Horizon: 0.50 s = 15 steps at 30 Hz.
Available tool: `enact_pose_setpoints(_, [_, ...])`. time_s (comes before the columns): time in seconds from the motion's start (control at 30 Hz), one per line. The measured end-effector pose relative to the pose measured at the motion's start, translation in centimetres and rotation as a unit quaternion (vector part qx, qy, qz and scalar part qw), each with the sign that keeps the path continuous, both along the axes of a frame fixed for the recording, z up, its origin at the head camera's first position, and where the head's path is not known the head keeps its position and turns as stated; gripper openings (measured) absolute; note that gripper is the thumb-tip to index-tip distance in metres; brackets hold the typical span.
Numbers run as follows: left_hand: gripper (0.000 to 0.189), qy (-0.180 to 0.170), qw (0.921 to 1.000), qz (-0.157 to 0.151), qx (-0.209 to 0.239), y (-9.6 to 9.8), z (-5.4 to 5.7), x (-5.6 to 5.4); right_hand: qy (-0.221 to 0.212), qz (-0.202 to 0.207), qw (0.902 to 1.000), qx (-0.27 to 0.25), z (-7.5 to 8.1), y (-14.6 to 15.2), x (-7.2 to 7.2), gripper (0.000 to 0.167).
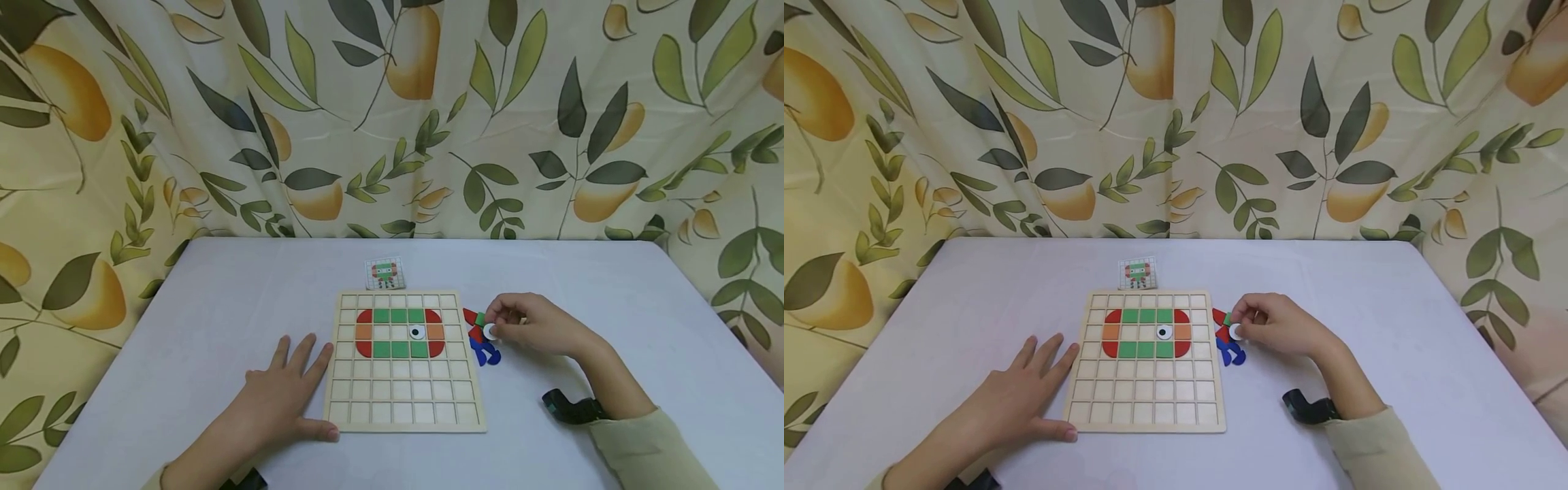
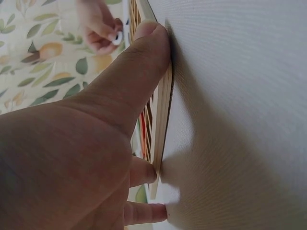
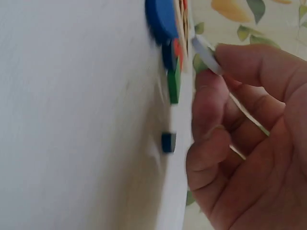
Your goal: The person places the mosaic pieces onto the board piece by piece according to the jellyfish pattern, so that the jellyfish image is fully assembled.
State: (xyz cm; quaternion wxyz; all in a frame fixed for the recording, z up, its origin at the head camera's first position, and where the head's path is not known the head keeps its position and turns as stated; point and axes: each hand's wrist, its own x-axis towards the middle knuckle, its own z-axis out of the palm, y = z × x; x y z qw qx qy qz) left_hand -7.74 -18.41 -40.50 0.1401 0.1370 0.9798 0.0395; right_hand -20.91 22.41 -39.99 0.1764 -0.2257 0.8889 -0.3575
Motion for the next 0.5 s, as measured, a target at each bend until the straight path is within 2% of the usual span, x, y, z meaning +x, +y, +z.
enact_pose_setpoints(0.13, [0.123, -0.005, 1.0, 0.003, -0.005, 0.0, 0.0, -0.1, 0.019, 0.003, 0.9997, -0.016, 0.2, -1.1, -0.1, 0.022])
enact_pose_setpoints(0.5, [0.123, -0.008, 0.9999, 0.001, -0.009, 0.1, 0.0, -0.2, 0.015, 0.043, 0.9987, -0.022, 0.8, -5.0, -1.0, 0.013])
